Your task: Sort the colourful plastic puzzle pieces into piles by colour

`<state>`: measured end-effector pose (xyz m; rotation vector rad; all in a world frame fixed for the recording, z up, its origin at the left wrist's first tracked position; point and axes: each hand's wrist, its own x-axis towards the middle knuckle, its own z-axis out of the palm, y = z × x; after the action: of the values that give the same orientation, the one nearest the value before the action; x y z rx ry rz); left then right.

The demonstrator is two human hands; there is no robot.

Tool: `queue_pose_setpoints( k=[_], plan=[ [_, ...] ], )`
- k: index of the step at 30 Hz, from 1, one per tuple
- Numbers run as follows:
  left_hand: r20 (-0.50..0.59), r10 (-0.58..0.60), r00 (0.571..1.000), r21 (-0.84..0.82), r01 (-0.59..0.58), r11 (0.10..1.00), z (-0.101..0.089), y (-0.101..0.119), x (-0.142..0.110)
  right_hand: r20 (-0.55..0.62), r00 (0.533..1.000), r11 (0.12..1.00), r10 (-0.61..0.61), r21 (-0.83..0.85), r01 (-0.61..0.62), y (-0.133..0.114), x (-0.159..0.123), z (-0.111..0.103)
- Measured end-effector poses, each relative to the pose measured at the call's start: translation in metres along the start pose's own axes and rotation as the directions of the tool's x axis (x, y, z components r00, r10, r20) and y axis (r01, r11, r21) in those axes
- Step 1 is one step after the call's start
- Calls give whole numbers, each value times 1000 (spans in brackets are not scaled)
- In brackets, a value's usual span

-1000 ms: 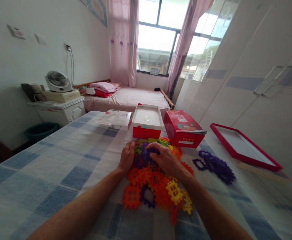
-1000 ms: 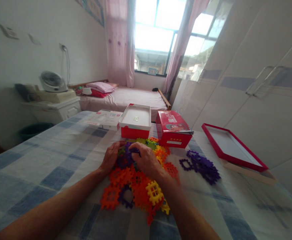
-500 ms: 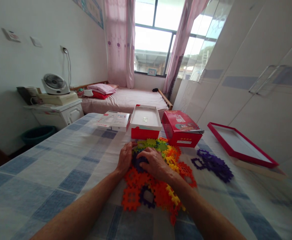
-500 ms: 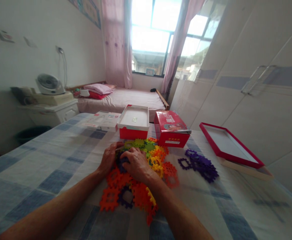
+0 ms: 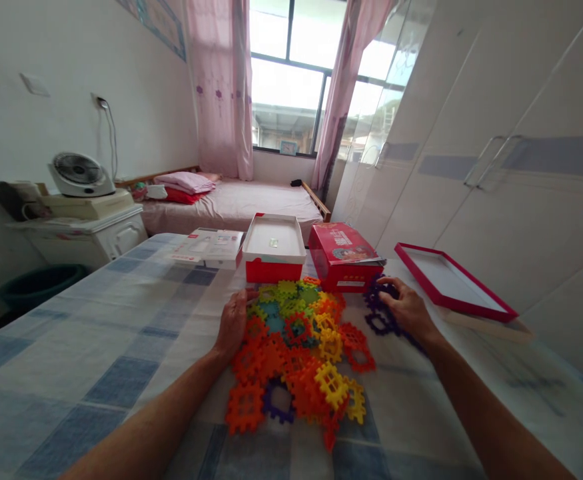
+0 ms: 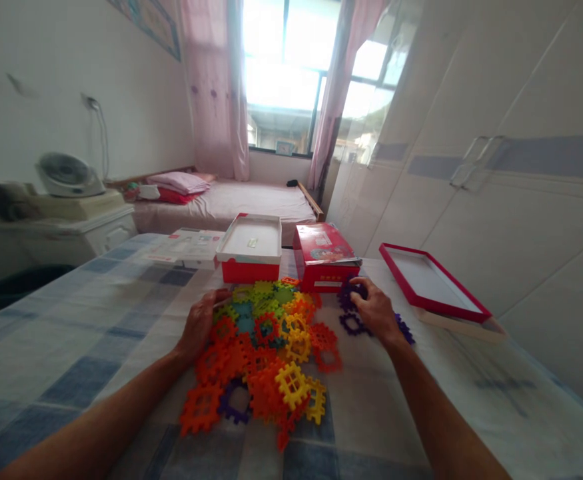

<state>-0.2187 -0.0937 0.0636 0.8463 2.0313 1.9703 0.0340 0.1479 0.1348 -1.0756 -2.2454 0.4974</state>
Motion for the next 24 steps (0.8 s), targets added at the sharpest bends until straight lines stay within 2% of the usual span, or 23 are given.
queue_pose_setpoints(
  k=[2,4,5,7,8,9,10,11,13,15,16,18,21,24],
  plan=[
    [5,0,1000,3,0,1000,0,1,-1,29,998,992,61,-116,-57,30,10,-10],
    [11,-5,1000,-2,5,1000,0,2,-1,-1,998,964,69,-256,-67,43,11,-16],
    [13,-7,1000,-6,7,1000,0,2,-1,-50,998,944,43,-325,-56,41,7,-17],
    [10,-7,1000,-8,7,1000,0,2,-1,-123,989,923,-79,-383,26,23,-10,-15],
    [6,-6,1000,-4,6,1000,0,2,-1,-111,982,930,-155,-352,107,7,-22,-12],
    [4,-5,1000,2,5,1000,0,2,-1,-42,970,939,-240,-264,221,-12,-37,-8],
    [2,-4,1000,10,4,1000,1,2,-1,59,945,936,-322,-133,327,-32,-53,-3],
    [2,-4,1000,16,4,1000,1,2,-1,172,898,912,-406,6,411,-52,-69,3],
    [4,3,1000,30,-3,1000,1,2,-1,319,765,828,-560,193,526,-86,-101,17],
    [7,20,1000,52,-20,998,0,3,-2,388,659,761,-644,236,604,-108,-127,33],
    [8,35,999,70,-35,997,0,3,-2,405,633,741,-660,216,635,-114,-137,41],
    [5,73,997,114,-73,991,0,4,-3,401,633,727,-662,137,673,-119,-150,54],
    [26,164,986,188,-166,968,-1,10,-5,322,646,699,-692,72,712,-118,-157,69],
    [142,353,925,366,-380,849,0,22,-9,203,639,666,-742,122,736,-118,-156,73]
  ],
)
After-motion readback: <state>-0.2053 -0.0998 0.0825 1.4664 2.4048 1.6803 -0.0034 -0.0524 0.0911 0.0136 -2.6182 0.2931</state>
